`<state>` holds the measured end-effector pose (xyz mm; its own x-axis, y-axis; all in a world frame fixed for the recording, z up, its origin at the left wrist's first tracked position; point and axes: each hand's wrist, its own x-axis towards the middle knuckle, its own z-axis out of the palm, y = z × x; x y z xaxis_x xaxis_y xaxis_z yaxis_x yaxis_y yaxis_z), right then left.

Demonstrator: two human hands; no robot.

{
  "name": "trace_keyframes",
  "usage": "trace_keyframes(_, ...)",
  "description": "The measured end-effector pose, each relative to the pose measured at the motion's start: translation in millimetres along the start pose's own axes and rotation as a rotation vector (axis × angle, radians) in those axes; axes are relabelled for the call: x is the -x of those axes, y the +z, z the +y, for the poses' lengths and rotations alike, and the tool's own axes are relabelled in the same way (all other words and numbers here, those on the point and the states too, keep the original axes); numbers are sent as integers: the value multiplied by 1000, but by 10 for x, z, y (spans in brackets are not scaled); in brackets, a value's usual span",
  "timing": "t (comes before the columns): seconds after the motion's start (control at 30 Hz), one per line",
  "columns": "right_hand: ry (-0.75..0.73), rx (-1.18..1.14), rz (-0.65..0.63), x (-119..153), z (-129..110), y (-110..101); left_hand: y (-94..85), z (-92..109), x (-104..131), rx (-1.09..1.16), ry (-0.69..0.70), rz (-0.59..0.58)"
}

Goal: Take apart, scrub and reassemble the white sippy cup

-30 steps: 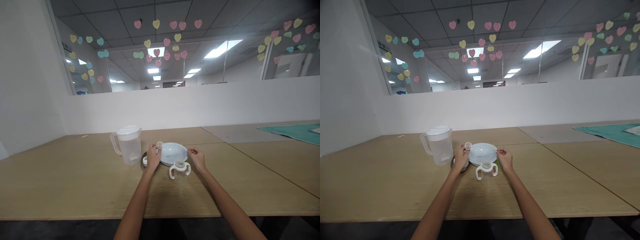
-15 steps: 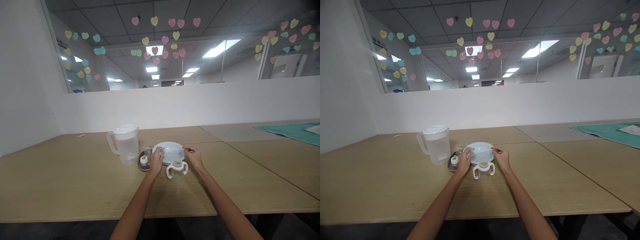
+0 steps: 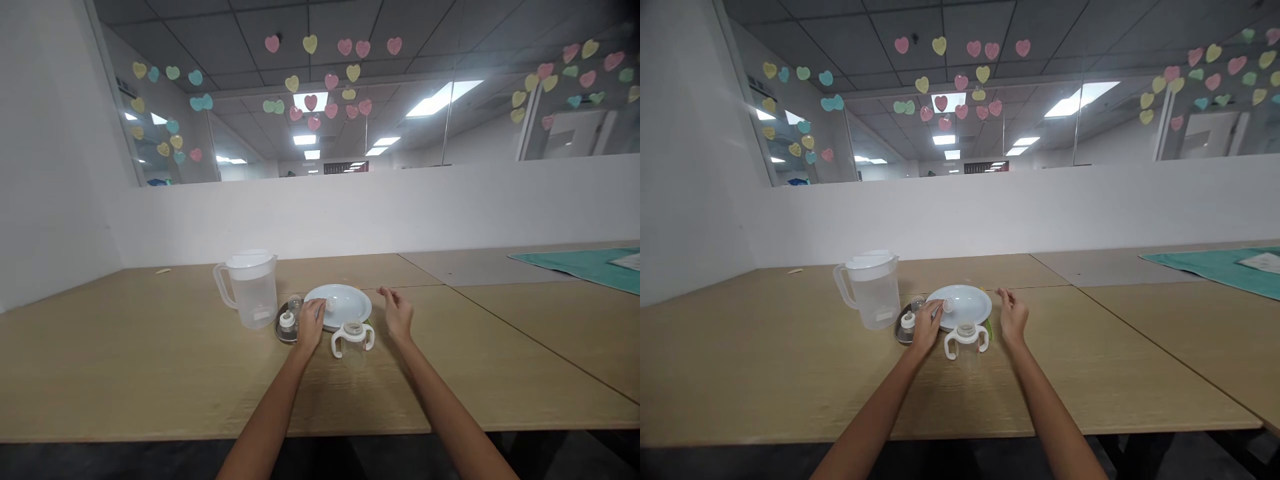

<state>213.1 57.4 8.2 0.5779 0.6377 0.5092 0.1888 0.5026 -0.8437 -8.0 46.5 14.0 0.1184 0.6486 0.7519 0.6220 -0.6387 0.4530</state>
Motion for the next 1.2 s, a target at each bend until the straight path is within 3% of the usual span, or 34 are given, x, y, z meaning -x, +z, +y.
trace_keyframes(0.23,315,-507,10,-99,1,-31,8,-10,-5,-14,-25,5)
trace_keyframes(0.5,323,-540,-7,-53,-74,5,22,-15,-1,-22,-46,10)
trace_keyframes(0.77,324,-580,59,-74,-39,6,-5,56,-1,-12,-62,19)
trace_keyframes(1.0,358,-594,-34,-61,-67,-1,12,44,-2,21,-51,21)
trace_keyframes(1.2,428,-664,-246,-12,-97,26,30,18,3,3,-35,8)
